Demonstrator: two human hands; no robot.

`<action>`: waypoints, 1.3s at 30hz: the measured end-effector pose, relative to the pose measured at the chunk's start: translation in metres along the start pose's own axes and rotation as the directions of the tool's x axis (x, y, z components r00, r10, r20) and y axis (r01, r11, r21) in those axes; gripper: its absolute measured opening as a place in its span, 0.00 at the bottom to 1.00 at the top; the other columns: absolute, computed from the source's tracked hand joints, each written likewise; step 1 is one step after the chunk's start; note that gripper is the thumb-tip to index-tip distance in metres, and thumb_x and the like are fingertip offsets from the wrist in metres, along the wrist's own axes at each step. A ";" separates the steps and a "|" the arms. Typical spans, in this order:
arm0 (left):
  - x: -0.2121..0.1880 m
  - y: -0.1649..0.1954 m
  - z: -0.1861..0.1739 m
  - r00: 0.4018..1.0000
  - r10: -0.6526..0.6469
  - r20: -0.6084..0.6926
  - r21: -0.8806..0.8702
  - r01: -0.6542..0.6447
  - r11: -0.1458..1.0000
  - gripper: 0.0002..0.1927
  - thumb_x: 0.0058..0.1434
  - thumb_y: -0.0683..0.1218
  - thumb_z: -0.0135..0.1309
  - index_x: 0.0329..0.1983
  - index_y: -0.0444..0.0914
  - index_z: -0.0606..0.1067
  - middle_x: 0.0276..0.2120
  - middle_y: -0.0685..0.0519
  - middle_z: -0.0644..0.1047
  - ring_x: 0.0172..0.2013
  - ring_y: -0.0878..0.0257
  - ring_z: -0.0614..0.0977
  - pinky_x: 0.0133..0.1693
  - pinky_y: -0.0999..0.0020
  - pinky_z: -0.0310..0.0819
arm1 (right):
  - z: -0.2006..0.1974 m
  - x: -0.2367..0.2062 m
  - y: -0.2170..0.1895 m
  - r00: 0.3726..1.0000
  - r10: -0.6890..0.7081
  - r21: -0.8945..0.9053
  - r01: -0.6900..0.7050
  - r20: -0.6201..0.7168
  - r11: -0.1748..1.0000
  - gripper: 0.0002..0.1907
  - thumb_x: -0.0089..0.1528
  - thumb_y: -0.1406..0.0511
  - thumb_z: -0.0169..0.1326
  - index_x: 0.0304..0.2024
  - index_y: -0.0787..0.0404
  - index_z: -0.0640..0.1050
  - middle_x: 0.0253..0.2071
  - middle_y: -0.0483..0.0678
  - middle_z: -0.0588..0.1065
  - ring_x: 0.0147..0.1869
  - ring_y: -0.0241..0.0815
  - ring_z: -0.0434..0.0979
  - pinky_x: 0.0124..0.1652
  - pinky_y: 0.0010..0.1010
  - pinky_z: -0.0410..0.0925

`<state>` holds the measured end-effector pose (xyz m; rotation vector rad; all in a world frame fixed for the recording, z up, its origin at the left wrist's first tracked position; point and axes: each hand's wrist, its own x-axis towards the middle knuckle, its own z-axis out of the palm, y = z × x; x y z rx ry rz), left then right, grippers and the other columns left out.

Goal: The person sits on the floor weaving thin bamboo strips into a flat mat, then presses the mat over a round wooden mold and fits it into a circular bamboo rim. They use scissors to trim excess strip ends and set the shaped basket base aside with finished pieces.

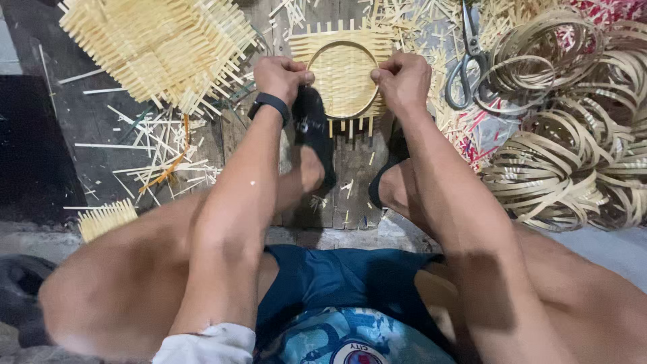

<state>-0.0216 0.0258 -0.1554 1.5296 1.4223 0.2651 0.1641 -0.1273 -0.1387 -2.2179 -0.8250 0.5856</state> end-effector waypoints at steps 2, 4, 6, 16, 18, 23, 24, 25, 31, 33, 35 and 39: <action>0.005 0.002 -0.003 0.999 0.004 0.039 0.077 -0.007 0.997 0.11 0.42 0.42 0.76 0.28 0.38 0.86 0.23 0.53 0.84 0.24 0.67 0.84 0.31 0.73 0.79 | -0.004 0.003 -0.006 1.000 -0.003 0.048 0.001 0.030 0.999 0.06 0.54 0.69 0.69 0.31 0.64 0.84 0.25 0.49 0.80 0.28 0.37 0.80 0.33 0.30 0.72; 0.006 0.003 -0.003 0.999 0.023 0.023 0.033 -0.024 0.999 0.11 0.40 0.40 0.75 0.28 0.38 0.86 0.24 0.53 0.84 0.24 0.68 0.84 0.30 0.73 0.80 | -0.008 0.006 -0.011 0.998 0.027 0.071 -0.032 0.062 0.997 0.06 0.53 0.70 0.69 0.30 0.64 0.84 0.25 0.49 0.80 0.28 0.37 0.80 0.32 0.29 0.72; 0.006 0.001 -0.001 0.998 0.058 -0.002 0.017 -0.058 0.998 0.11 0.39 0.39 0.75 0.27 0.38 0.86 0.23 0.53 0.84 0.24 0.68 0.84 0.30 0.73 0.80 | -0.010 0.009 -0.012 0.993 0.085 0.067 -0.090 0.081 0.994 0.07 0.51 0.69 0.71 0.29 0.64 0.85 0.24 0.48 0.80 0.27 0.36 0.80 0.32 0.28 0.72; 0.000 0.008 -0.002 0.996 0.090 -0.030 0.070 -0.087 0.994 0.10 0.40 0.39 0.74 0.25 0.37 0.84 0.23 0.52 0.83 0.23 0.65 0.84 0.30 0.68 0.79 | -0.011 0.024 -0.004 0.976 0.077 0.103 -0.099 0.204 0.990 0.09 0.49 0.67 0.73 0.31 0.62 0.86 0.26 0.48 0.81 0.29 0.34 0.79 0.33 0.28 0.73; -0.005 0.019 -0.005 0.992 0.126 0.015 0.202 -0.126 0.971 0.08 0.43 0.40 0.73 0.26 0.38 0.84 0.25 0.50 0.83 0.26 0.61 0.83 0.34 0.64 0.79 | -0.016 0.028 -0.012 0.937 0.189 0.107 -0.229 0.293 0.968 0.09 0.48 0.66 0.72 0.30 0.60 0.86 0.26 0.45 0.82 0.28 0.33 0.79 0.32 0.28 0.74; 0.001 0.043 0.015 0.731 0.672 0.116 0.429 -0.648 0.630 0.08 0.59 0.42 0.65 0.42 0.40 0.85 0.42 0.47 0.81 0.46 0.50 0.79 0.50 0.56 0.74 | -0.005 -0.023 -0.039 0.885 0.459 -0.058 -0.455 0.080 0.888 0.21 0.69 0.57 0.60 0.28 0.67 0.82 0.24 0.52 0.77 0.24 0.41 0.70 0.26 0.37 0.62; 0.005 0.045 0.020 0.609 0.774 0.172 0.354 -0.772 0.528 0.10 0.56 0.45 0.66 0.42 0.39 0.84 0.45 0.45 0.80 0.47 0.48 0.77 0.50 0.54 0.71 | 0.008 -0.043 -0.043 0.745 0.602 0.114 -0.651 0.287 0.751 0.19 0.65 0.57 0.59 0.27 0.65 0.80 0.23 0.50 0.78 0.22 0.41 0.74 0.24 0.34 0.67; 0.006 0.045 0.025 0.471 0.856 0.215 0.267 -0.871 0.412 0.14 0.54 0.48 0.67 0.42 0.39 0.84 0.47 0.44 0.79 0.48 0.45 0.75 0.51 0.52 0.69 | 0.022 -0.062 -0.045 0.562 0.655 0.226 -0.818 0.504 0.528 0.16 0.61 0.57 0.58 0.26 0.63 0.79 0.22 0.49 0.79 0.20 0.41 0.77 0.21 0.32 0.73; 0.003 0.032 0.042 0.583 0.811 -0.045 0.096 -0.806 0.584 0.08 0.64 0.46 0.63 0.42 0.38 0.83 0.44 0.48 0.78 0.48 0.48 0.76 0.51 0.55 0.72 | 0.072 -0.099 -0.032 0.715 0.596 0.617 -0.666 0.366 0.421 0.17 0.65 0.58 0.60 0.29 0.63 0.74 0.23 0.45 0.75 0.22 0.34 0.72 0.21 0.25 0.63; 0.006 0.031 0.046 0.639 0.769 -0.025 0.098 -0.764 0.638 0.07 0.63 0.46 0.63 0.41 0.39 0.84 0.42 0.48 0.79 0.45 0.48 0.76 0.49 0.56 0.72 | 0.074 -0.098 -0.023 0.742 0.548 0.666 -0.635 0.386 0.391 0.16 0.66 0.58 0.60 0.31 0.61 0.74 0.24 0.44 0.73 0.23 0.32 0.69 0.22 0.23 0.61; 0.007 0.027 0.048 0.698 0.716 -0.010 0.092 -0.713 0.695 0.06 0.63 0.45 0.63 0.39 0.39 0.84 0.39 0.48 0.79 0.44 0.48 0.77 0.48 0.56 0.72 | 0.077 -0.097 -0.020 0.748 0.555 0.624 -0.637 0.362 0.452 0.14 0.66 0.59 0.60 0.31 0.61 0.76 0.25 0.43 0.73 0.22 0.30 0.67 0.22 0.23 0.61; 0.014 0.028 0.052 0.719 0.695 -0.005 0.062 -0.694 0.718 0.06 0.62 0.45 0.62 0.38 0.38 0.85 0.35 0.47 0.81 0.39 0.48 0.79 0.45 0.56 0.73 | 0.084 -0.094 -0.020 0.913 0.375 0.633 -0.385 0.158 0.671 0.11 0.66 0.60 0.60 0.36 0.61 0.80 0.29 0.41 0.75 0.28 0.26 0.68 0.27 0.20 0.63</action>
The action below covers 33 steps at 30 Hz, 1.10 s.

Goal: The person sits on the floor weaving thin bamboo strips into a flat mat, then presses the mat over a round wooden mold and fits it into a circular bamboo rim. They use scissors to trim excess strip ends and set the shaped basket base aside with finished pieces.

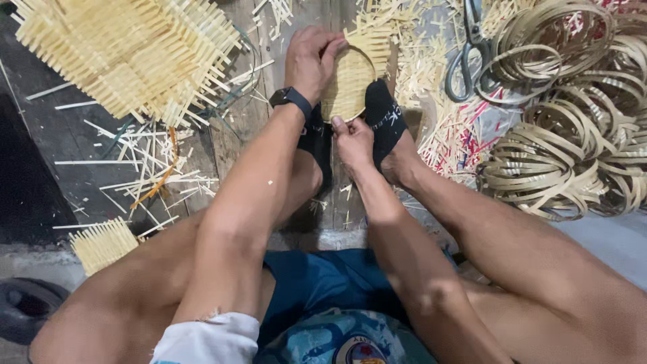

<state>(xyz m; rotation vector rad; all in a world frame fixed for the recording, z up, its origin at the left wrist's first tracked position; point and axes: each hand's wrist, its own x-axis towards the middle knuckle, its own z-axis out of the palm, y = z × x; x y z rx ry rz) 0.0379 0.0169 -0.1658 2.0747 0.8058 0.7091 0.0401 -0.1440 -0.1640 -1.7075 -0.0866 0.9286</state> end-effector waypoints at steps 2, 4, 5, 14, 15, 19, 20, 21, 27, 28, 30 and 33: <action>0.002 0.001 0.000 0.997 -0.074 0.023 -0.051 0.075 0.996 0.07 0.62 0.45 0.61 0.37 0.37 0.84 0.33 0.46 0.82 0.36 0.50 0.82 0.40 0.59 0.76 | -0.001 -0.005 -0.005 0.995 0.096 -0.099 -0.097 -0.012 0.990 0.15 0.67 0.59 0.60 0.32 0.64 0.78 0.25 0.43 0.74 0.25 0.28 0.67 0.25 0.22 0.61; 0.005 0.003 -0.001 0.980 -0.190 0.057 -0.137 0.197 0.971 0.09 0.62 0.47 0.61 0.36 0.37 0.84 0.31 0.45 0.82 0.31 0.54 0.86 0.35 0.63 0.80 | -0.005 -0.009 -0.014 0.981 0.195 -0.095 -0.197 -0.021 0.976 0.17 0.68 0.58 0.58 0.31 0.65 0.78 0.23 0.44 0.74 0.23 0.29 0.68 0.22 0.23 0.60; 0.007 0.003 -0.001 0.980 -0.190 0.055 -0.126 0.195 0.973 0.09 0.61 0.48 0.62 0.35 0.37 0.84 0.30 0.45 0.83 0.30 0.55 0.86 0.34 0.64 0.79 | -0.007 -0.009 -0.017 0.963 0.270 -0.047 -0.271 -0.022 0.961 0.17 0.67 0.58 0.57 0.31 0.64 0.79 0.23 0.44 0.75 0.22 0.29 0.69 0.22 0.24 0.60; 0.014 0.000 0.003 0.931 -0.336 0.144 -0.149 0.356 0.923 0.14 0.58 0.52 0.66 0.31 0.35 0.84 0.27 0.47 0.85 0.27 0.63 0.85 0.32 0.67 0.79 | -0.006 -0.009 -0.003 0.997 0.044 -0.043 -0.047 -0.058 0.998 0.19 0.72 0.58 0.53 0.32 0.64 0.78 0.24 0.46 0.74 0.24 0.30 0.69 0.25 0.25 0.63; 0.015 0.002 0.002 0.924 -0.349 0.156 -0.164 0.372 0.913 0.14 0.57 0.52 0.67 0.30 0.35 0.84 0.27 0.48 0.85 0.27 0.64 0.85 0.32 0.68 0.78 | -0.010 -0.011 -0.004 0.999 0.024 -0.068 -0.025 -0.024 0.997 0.22 0.74 0.57 0.53 0.30 0.66 0.77 0.24 0.48 0.75 0.25 0.30 0.70 0.26 0.25 0.64; 0.014 -0.002 0.004 0.907 -0.378 0.187 -0.185 0.410 0.893 0.14 0.57 0.50 0.68 0.29 0.34 0.83 0.24 0.50 0.84 0.25 0.67 0.82 0.31 0.70 0.77 | -0.040 -0.003 -0.038 0.969 -0.225 -0.458 0.156 -0.099 0.875 0.15 0.69 0.60 0.58 0.37 0.67 0.83 0.28 0.49 0.78 0.30 0.33 0.76 0.31 0.26 0.67; 0.014 -0.004 0.005 0.901 -0.383 0.202 -0.221 0.423 0.879 0.14 0.57 0.50 0.68 0.28 0.34 0.83 0.25 0.51 0.84 0.25 0.68 0.82 0.30 0.70 0.77 | -0.047 0.007 -0.049 0.852 -0.499 -0.533 0.350 -0.161 0.770 0.12 0.69 0.61 0.59 0.43 0.65 0.83 0.33 0.47 0.81 0.36 0.33 0.80 0.37 0.25 0.70; 0.013 -0.006 0.005 0.893 -0.394 0.217 -0.253 0.441 0.861 0.14 0.57 0.50 0.68 0.28 0.34 0.82 0.26 0.52 0.84 0.26 0.69 0.82 0.30 0.70 0.77 | -0.050 0.020 -0.058 0.875 -0.462 -0.469 0.350 -0.144 0.811 0.11 0.65 0.63 0.62 0.42 0.66 0.84 0.34 0.45 0.81 0.37 0.32 0.80 0.38 0.24 0.71; 0.012 -0.018 0.012 0.894 -0.393 0.214 -0.262 0.441 0.858 0.12 0.57 0.48 0.68 0.27 0.34 0.83 0.23 0.53 0.83 0.24 0.70 0.79 0.29 0.71 0.74 | -0.054 0.077 -0.060 0.987 -0.158 -0.170 0.158 0.016 0.973 0.10 0.62 0.65 0.67 0.32 0.67 0.84 0.28 0.41 0.79 0.32 0.29 0.73 0.34 0.23 0.67; 0.012 -0.019 0.013 0.899 -0.379 0.219 -0.288 0.430 0.856 0.11 0.56 0.47 0.68 0.28 0.34 0.83 0.23 0.54 0.83 0.24 0.70 0.79 0.29 0.71 0.74 | -0.055 0.081 -0.059 0.985 -0.170 -0.121 0.173 0.037 0.977 0.11 0.62 0.65 0.67 0.32 0.68 0.83 0.28 0.41 0.78 0.32 0.29 0.72 0.34 0.23 0.67; 0.015 -0.018 0.012 0.874 -0.422 0.241 -0.273 0.479 0.834 0.12 0.57 0.48 0.68 0.27 0.33 0.82 0.22 0.54 0.81 0.24 0.70 0.77 0.28 0.71 0.72 | -0.058 0.083 -0.062 0.979 -0.179 -0.130 0.191 0.096 0.973 0.10 0.63 0.64 0.66 0.32 0.67 0.84 0.28 0.40 0.78 0.31 0.28 0.71 0.33 0.23 0.66; 0.016 -0.016 0.009 0.836 -0.462 0.297 -0.256 0.536 0.805 0.13 0.56 0.49 0.69 0.27 0.34 0.82 0.22 0.56 0.80 0.24 0.71 0.77 0.28 0.72 0.73 | -0.066 0.078 -0.070 0.975 -0.174 -0.246 0.203 0.135 0.948 0.09 0.60 0.63 0.66 0.32 0.65 0.85 0.27 0.41 0.80 0.31 0.27 0.74 0.33 0.22 0.68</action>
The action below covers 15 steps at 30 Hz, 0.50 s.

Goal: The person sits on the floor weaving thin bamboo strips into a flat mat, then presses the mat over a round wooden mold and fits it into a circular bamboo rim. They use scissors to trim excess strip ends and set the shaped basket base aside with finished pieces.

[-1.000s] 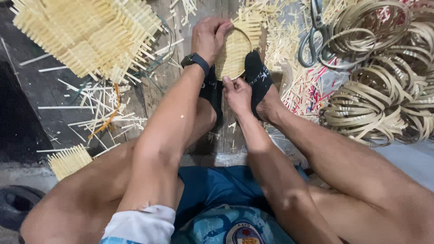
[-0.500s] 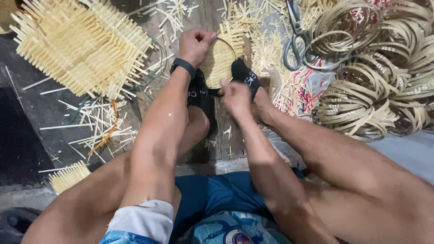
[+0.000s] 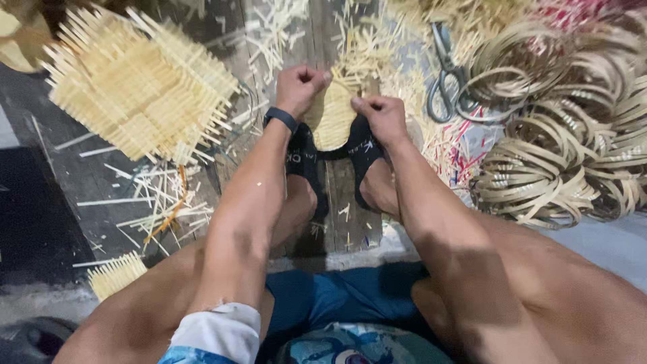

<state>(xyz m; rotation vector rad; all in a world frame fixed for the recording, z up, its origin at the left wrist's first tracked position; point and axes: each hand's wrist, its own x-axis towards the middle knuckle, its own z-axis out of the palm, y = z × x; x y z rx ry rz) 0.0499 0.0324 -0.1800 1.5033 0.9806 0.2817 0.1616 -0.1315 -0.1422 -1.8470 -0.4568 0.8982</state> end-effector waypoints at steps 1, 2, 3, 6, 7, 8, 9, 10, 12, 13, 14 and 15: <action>-0.001 0.002 -0.001 1.000 -0.014 0.018 0.003 0.014 1.000 0.13 0.55 0.50 0.69 0.27 0.35 0.82 0.22 0.57 0.80 0.24 0.72 0.77 0.29 0.73 0.74 | -0.003 -0.004 -0.007 1.000 -0.001 -0.053 0.001 0.002 0.999 0.09 0.59 0.63 0.67 0.32 0.64 0.85 0.27 0.41 0.81 0.30 0.27 0.75 0.33 0.22 0.69; -0.002 0.003 -0.001 1.000 0.008 0.014 -0.038 -0.007 0.999 0.13 0.56 0.50 0.68 0.28 0.35 0.82 0.23 0.57 0.81 0.25 0.72 0.77 0.29 0.73 0.74 | -0.003 -0.011 -0.013 0.988 -0.023 -0.068 0.012 -0.156 0.998 0.10 0.60 0.62 0.66 0.32 0.65 0.84 0.26 0.41 0.80 0.29 0.28 0.75 0.32 0.23 0.69; -0.002 0.005 -0.001 1.000 0.026 0.007 -0.084 -0.025 0.996 0.13 0.56 0.50 0.68 0.29 0.35 0.82 0.23 0.57 0.81 0.25 0.72 0.77 0.29 0.73 0.74 | -0.002 -0.017 -0.019 0.951 -0.046 -0.091 0.019 -0.306 0.996 0.11 0.61 0.62 0.66 0.32 0.65 0.84 0.25 0.42 0.79 0.28 0.29 0.74 0.31 0.24 0.69; -0.007 0.006 -0.001 0.999 0.054 -0.004 -0.038 -0.054 0.998 0.14 0.57 0.51 0.67 0.28 0.35 0.83 0.23 0.57 0.81 0.24 0.72 0.77 0.29 0.73 0.73 | 0.024 -0.064 -0.018 0.883 0.308 0.096 -0.293 -0.356 0.951 0.20 0.71 0.58 0.51 0.38 0.72 0.80 0.25 0.50 0.77 0.27 0.41 0.77 0.30 0.34 0.68; -0.008 0.008 -0.002 0.997 0.073 -0.007 0.007 -0.073 0.997 0.14 0.57 0.51 0.68 0.27 0.35 0.83 0.22 0.57 0.81 0.24 0.72 0.77 0.29 0.73 0.73 | 0.029 -0.080 -0.014 0.877 0.475 0.286 -0.440 -0.066 0.851 0.19 0.67 0.57 0.54 0.43 0.70 0.78 0.30 0.50 0.79 0.31 0.42 0.81 0.33 0.35 0.74; -0.009 0.010 -0.002 0.998 0.059 -0.015 -0.004 -0.059 0.998 0.15 0.57 0.51 0.68 0.26 0.34 0.82 0.22 0.56 0.81 0.23 0.71 0.76 0.28 0.73 0.72 | 0.035 -0.093 -0.007 0.789 0.562 0.407 -0.612 0.249 0.678 0.21 0.63 0.57 0.57 0.47 0.68 0.77 0.35 0.51 0.81 0.35 0.44 0.85 0.36 0.35 0.79; -0.011 0.012 -0.002 0.998 0.053 -0.028 -0.015 -0.054 0.998 0.15 0.57 0.50 0.69 0.26 0.33 0.82 0.21 0.56 0.80 0.23 0.71 0.75 0.27 0.72 0.71 | 0.058 -0.100 0.001 0.785 0.617 0.567 -0.532 0.054 0.628 0.22 0.63 0.58 0.59 0.49 0.70 0.77 0.39 0.53 0.80 0.37 0.45 0.84 0.37 0.35 0.79; -0.011 0.015 -0.003 0.997 0.057 -0.042 -0.025 -0.058 0.998 0.16 0.57 0.50 0.69 0.25 0.33 0.82 0.21 0.55 0.80 0.22 0.71 0.74 0.27 0.72 0.71 | 0.076 -0.098 0.006 0.733 0.667 0.702 -0.405 -0.134 0.586 0.23 0.64 0.58 0.62 0.51 0.72 0.77 0.42 0.55 0.79 0.40 0.45 0.83 0.39 0.34 0.78; -0.011 0.019 -0.004 0.995 0.083 -0.057 -0.044 -0.085 0.995 0.15 0.57 0.49 0.69 0.25 0.33 0.82 0.21 0.55 0.81 0.22 0.72 0.76 0.27 0.73 0.72 | 0.088 -0.090 0.019 0.773 0.623 0.847 -0.250 -0.118 0.470 0.21 0.65 0.59 0.60 0.52 0.70 0.76 0.42 0.52 0.79 0.40 0.46 0.81 0.39 0.34 0.76; -0.010 0.020 -0.004 0.994 0.090 -0.061 -0.053 -0.093 0.994 0.14 0.57 0.49 0.68 0.25 0.33 0.82 0.21 0.56 0.81 0.22 0.73 0.77 0.27 0.74 0.72 | 0.092 -0.085 0.024 0.787 0.605 0.901 -0.171 -0.117 0.398 0.20 0.65 0.60 0.59 0.52 0.69 0.76 0.43 0.51 0.79 0.40 0.46 0.80 0.38 0.34 0.76; -0.010 0.021 -0.004 0.995 0.080 -0.056 -0.050 -0.083 0.995 0.14 0.57 0.49 0.69 0.24 0.33 0.82 0.21 0.55 0.81 0.22 0.72 0.76 0.27 0.74 0.71 | 0.095 -0.081 0.027 0.786 0.609 0.908 -0.169 -0.112 0.384 0.19 0.65 0.60 0.58 0.52 0.67 0.76 0.42 0.50 0.79 0.40 0.45 0.80 0.38 0.34 0.75; -0.010 0.022 -0.005 0.996 0.075 -0.053 -0.047 -0.078 0.996 0.15 0.58 0.49 0.69 0.24 0.33 0.81 0.20 0.55 0.80 0.22 0.72 0.76 0.27 0.74 0.71 | 0.095 -0.078 0.029 0.787 0.608 0.914 -0.163 -0.107 0.372 0.18 0.65 0.60 0.58 0.52 0.66 0.76 0.42 0.49 0.79 0.41 0.45 0.80 0.37 0.34 0.75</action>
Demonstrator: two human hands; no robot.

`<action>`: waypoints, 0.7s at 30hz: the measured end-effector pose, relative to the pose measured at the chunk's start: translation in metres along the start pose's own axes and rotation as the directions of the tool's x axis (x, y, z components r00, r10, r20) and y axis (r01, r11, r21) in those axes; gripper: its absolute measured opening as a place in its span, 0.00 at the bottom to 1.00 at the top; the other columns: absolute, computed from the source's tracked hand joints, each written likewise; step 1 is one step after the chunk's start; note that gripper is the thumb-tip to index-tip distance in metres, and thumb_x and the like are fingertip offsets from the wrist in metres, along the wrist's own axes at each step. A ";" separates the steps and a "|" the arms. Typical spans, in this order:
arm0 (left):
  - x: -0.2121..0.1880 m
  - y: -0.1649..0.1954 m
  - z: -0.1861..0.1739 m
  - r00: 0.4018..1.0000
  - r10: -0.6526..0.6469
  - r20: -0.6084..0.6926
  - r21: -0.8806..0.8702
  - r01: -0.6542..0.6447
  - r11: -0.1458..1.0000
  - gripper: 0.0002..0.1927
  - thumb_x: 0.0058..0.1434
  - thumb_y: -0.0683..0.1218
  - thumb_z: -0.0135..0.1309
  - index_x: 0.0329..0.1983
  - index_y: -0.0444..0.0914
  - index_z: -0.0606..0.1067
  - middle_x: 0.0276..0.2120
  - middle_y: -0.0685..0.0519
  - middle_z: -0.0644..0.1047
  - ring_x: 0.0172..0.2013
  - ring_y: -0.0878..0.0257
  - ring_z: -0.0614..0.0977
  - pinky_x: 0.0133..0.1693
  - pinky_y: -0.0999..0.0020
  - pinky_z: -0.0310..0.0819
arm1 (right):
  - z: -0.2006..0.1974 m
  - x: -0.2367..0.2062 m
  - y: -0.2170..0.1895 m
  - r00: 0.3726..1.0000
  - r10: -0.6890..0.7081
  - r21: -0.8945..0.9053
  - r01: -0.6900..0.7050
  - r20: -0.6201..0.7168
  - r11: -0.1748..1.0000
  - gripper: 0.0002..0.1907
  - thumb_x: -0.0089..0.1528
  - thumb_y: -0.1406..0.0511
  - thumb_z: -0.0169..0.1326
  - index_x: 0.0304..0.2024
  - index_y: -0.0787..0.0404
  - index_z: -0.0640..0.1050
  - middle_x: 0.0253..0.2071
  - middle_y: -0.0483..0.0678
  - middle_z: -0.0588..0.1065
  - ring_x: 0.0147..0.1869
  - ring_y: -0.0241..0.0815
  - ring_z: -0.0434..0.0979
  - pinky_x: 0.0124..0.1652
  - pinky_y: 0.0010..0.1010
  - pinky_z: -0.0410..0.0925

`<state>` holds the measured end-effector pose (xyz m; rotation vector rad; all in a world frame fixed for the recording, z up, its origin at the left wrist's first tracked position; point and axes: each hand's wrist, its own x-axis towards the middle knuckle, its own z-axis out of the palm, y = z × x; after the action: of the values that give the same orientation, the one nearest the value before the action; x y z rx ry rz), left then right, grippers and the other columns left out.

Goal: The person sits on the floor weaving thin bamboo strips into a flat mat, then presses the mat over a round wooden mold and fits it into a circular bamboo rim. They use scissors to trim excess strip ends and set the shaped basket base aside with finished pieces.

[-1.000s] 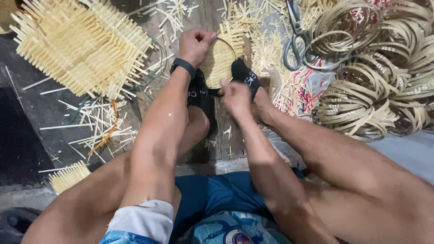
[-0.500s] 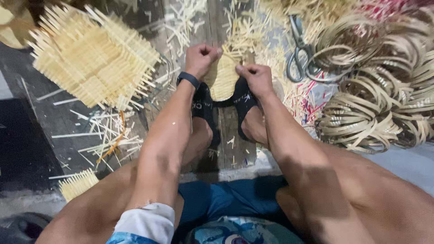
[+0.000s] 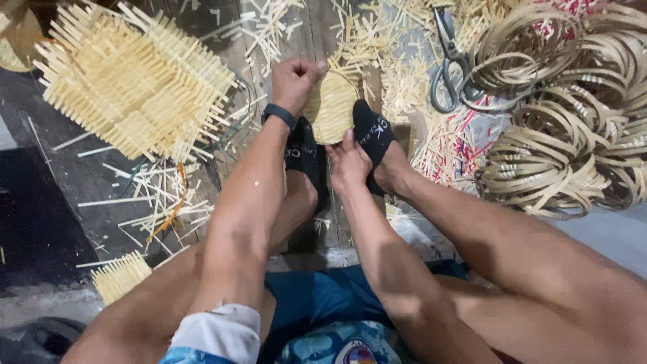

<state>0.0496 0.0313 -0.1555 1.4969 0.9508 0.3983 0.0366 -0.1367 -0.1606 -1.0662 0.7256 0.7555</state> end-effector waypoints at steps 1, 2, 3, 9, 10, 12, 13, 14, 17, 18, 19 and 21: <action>0.001 0.001 0.001 1.000 -0.004 0.003 0.001 0.004 1.000 0.15 0.58 0.49 0.69 0.23 0.33 0.81 0.20 0.55 0.80 0.22 0.72 0.76 0.27 0.73 0.70 | 0.004 0.002 -0.003 1.000 0.002 0.014 -0.002 0.003 1.000 0.18 0.65 0.60 0.57 0.52 0.64 0.77 0.42 0.49 0.79 0.41 0.44 0.79 0.37 0.34 0.74; 0.000 0.000 0.000 0.998 -0.062 0.006 -0.040 0.062 0.997 0.15 0.57 0.49 0.69 0.24 0.33 0.81 0.21 0.55 0.80 0.22 0.72 0.76 0.27 0.73 0.71 | 0.003 0.001 -0.004 0.999 0.026 0.015 -0.026 0.021 1.000 0.17 0.65 0.60 0.57 0.52 0.64 0.77 0.41 0.49 0.79 0.41 0.44 0.79 0.37 0.33 0.74; 0.001 0.001 0.001 0.994 -0.105 0.010 -0.084 0.105 0.991 0.15 0.56 0.49 0.69 0.25 0.32 0.82 0.21 0.55 0.81 0.23 0.72 0.76 0.28 0.73 0.71 | 0.002 0.000 -0.006 0.998 0.040 0.018 -0.041 0.050 0.999 0.16 0.66 0.60 0.57 0.51 0.65 0.77 0.41 0.48 0.79 0.40 0.44 0.78 0.37 0.33 0.74; -0.006 0.016 -0.006 0.995 -0.046 0.083 0.066 0.041 0.997 0.14 0.58 0.50 0.68 0.35 0.33 0.85 0.28 0.53 0.84 0.28 0.71 0.80 0.34 0.72 0.76 | -0.015 -0.016 -0.050 0.973 0.221 -0.368 -0.182 0.068 0.912 0.20 0.66 0.54 0.56 0.45 0.66 0.76 0.35 0.50 0.77 0.35 0.45 0.79 0.34 0.35 0.74; -0.012 0.020 -0.007 0.993 -0.085 0.081 0.198 0.068 0.978 0.16 0.61 0.52 0.68 0.36 0.32 0.85 0.27 0.52 0.83 0.27 0.70 0.79 0.33 0.71 0.74 | -0.016 -0.021 -0.070 0.972 0.227 -0.488 -0.166 0.068 0.857 0.23 0.66 0.52 0.56 0.43 0.67 0.75 0.34 0.50 0.77 0.33 0.46 0.79 0.33 0.36 0.73; -0.025 0.029 -0.008 0.995 0.035 0.099 0.079 -0.042 0.996 0.13 0.59 0.49 0.68 0.39 0.35 0.85 0.32 0.53 0.85 0.31 0.69 0.82 0.37 0.71 0.78 | -0.009 -0.022 -0.139 0.836 -0.177 -0.766 0.547 0.519 0.339 0.11 0.56 0.65 0.60 0.38 0.64 0.84 0.34 0.50 0.82 0.35 0.38 0.82 0.32 0.31 0.74; -0.033 0.034 -0.007 0.991 0.086 0.107 0.022 -0.089 0.996 0.12 0.59 0.48 0.68 0.40 0.36 0.85 0.34 0.53 0.86 0.33 0.68 0.83 0.39 0.71 0.79 | 0.000 -0.021 -0.178 0.810 -0.282 -0.581 0.570 0.514 0.581 0.16 0.67 0.60 0.47 0.39 0.59 0.85 0.34 0.46 0.83 0.36 0.33 0.84 0.35 0.26 0.76; -0.042 0.037 -0.005 0.958 0.274 0.084 0.082 -0.280 0.956 0.11 0.59 0.47 0.69 0.41 0.37 0.84 0.37 0.52 0.85 0.37 0.65 0.84 0.41 0.69 0.80 | 0.008 -0.021 -0.225 0.753 -0.419 -0.706 0.642 0.508 0.299 0.14 0.66 0.62 0.51 0.36 0.62 0.85 0.30 0.47 0.83 0.29 0.34 0.81 0.30 0.29 0.72; -0.081 0.035 -0.001 0.745 0.643 0.176 0.266 -0.665 0.698 0.10 0.58 0.43 0.69 0.40 0.39 0.80 0.40 0.51 0.81 0.42 0.55 0.83 0.45 0.61 0.79 | 0.021 -0.023 -0.332 0.406 -0.311 -0.508 0.605 0.859 -0.614 0.19 0.71 0.57 0.58 0.43 0.69 0.82 0.33 0.57 0.80 0.34 0.50 0.79 0.35 0.45 0.72; -0.090 0.031 0.000 0.695 0.658 0.290 0.317 -0.719 0.619 0.10 0.55 0.41 0.68 0.36 0.39 0.78 0.36 0.49 0.79 0.41 0.52 0.81 0.43 0.58 0.76 | 0.023 -0.022 -0.358 0.413 -0.091 -0.308 0.497 0.906 -0.811 0.19 0.69 0.56 0.60 0.45 0.68 0.83 0.34 0.60 0.80 0.34 0.56 0.79 0.35 0.49 0.73; -0.100 0.025 0.002 0.643 0.651 0.403 0.356 -0.766 0.536 0.10 0.52 0.39 0.67 0.33 0.38 0.75 0.33 0.48 0.77 0.39 0.48 0.79 0.42 0.54 0.73 | 0.018 -0.018 -0.366 0.533 -0.019 -0.328 0.491 0.846 -0.807 0.16 0.68 0.57 0.59 0.46 0.65 0.83 0.36 0.59 0.81 0.36 0.55 0.80 0.38 0.49 0.73; -0.119 0.008 0.003 0.667 0.540 0.513 0.494 -0.744 0.449 0.10 0.49 0.37 0.63 0.30 0.40 0.73 0.32 0.49 0.74 0.38 0.46 0.77 0.39 0.53 0.70 | 0.003 -0.001 -0.361 0.734 0.137 -0.357 0.473 0.665 -0.805 0.14 0.66 0.60 0.56 0.47 0.60 0.85 0.38 0.58 0.81 0.39 0.54 0.81 0.45 0.49 0.73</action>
<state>-0.0164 -0.0591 -0.1147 2.5493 0.1949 0.3756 0.3340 -0.2398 0.0159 -2.7391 -1.6576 0.7633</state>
